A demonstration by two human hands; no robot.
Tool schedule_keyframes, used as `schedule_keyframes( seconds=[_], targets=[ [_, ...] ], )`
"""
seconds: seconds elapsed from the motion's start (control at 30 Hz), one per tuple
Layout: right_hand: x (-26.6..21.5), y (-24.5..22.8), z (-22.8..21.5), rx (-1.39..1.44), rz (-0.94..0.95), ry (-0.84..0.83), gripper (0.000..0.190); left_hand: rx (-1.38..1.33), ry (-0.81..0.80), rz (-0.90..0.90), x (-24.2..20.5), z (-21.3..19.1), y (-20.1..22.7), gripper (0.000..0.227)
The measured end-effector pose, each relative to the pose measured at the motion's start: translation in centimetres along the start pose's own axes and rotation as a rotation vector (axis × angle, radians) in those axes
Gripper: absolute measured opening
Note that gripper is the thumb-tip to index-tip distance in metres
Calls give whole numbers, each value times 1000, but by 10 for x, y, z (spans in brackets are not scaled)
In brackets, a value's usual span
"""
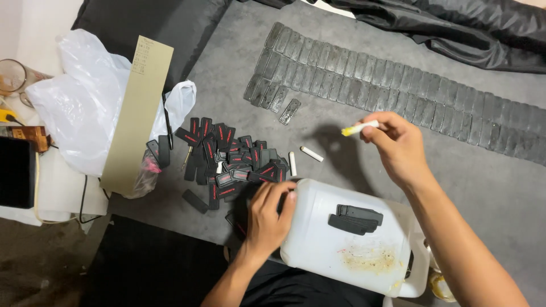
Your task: Applying glue to small leather tags and inserting them into slots on a leather sheet
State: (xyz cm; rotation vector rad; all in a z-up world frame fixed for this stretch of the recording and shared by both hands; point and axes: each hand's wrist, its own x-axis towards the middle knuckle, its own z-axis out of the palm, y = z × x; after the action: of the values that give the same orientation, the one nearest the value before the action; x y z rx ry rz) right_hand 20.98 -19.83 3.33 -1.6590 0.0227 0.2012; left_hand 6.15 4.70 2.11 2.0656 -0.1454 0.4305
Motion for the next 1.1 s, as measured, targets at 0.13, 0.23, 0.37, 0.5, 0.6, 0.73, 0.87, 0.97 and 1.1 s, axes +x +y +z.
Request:
schedule_keyframes(
  seconds=[0.13,0.23,0.37,0.5,0.6,0.73,0.87,0.97,1.1],
  targets=[
    [46,25,22,-72,-92,-128,24,-62,39,7,-39,-8,17,23],
    [64,30,41,-393,-75,-134,33,-137,53,8,-62,-11,22,27],
    [83,35,60,-583,-15,-284,24,-161,114,-33,-81,-16,13,29],
    [93,39,77,-704,-85,-454,14,-90,184,-136,-98,-22,-10,30],
    [115,80,76,-846,-184,-472,13,-37,185,-142,-105,-23,-22,31],
    [124,84,81,-969,-281,-518,13,-28,186,-108,-101,-22,-26,29],
    [130,83,86,-981,-365,-574,6,-38,190,-81,-94,-24,-31,29],
    [136,83,90,-1005,-355,-552,8,-17,213,-101,-93,-26,-37,31],
    [140,83,96,-976,-376,-473,11,-1,245,-118,-93,-31,-41,29]
  ],
)
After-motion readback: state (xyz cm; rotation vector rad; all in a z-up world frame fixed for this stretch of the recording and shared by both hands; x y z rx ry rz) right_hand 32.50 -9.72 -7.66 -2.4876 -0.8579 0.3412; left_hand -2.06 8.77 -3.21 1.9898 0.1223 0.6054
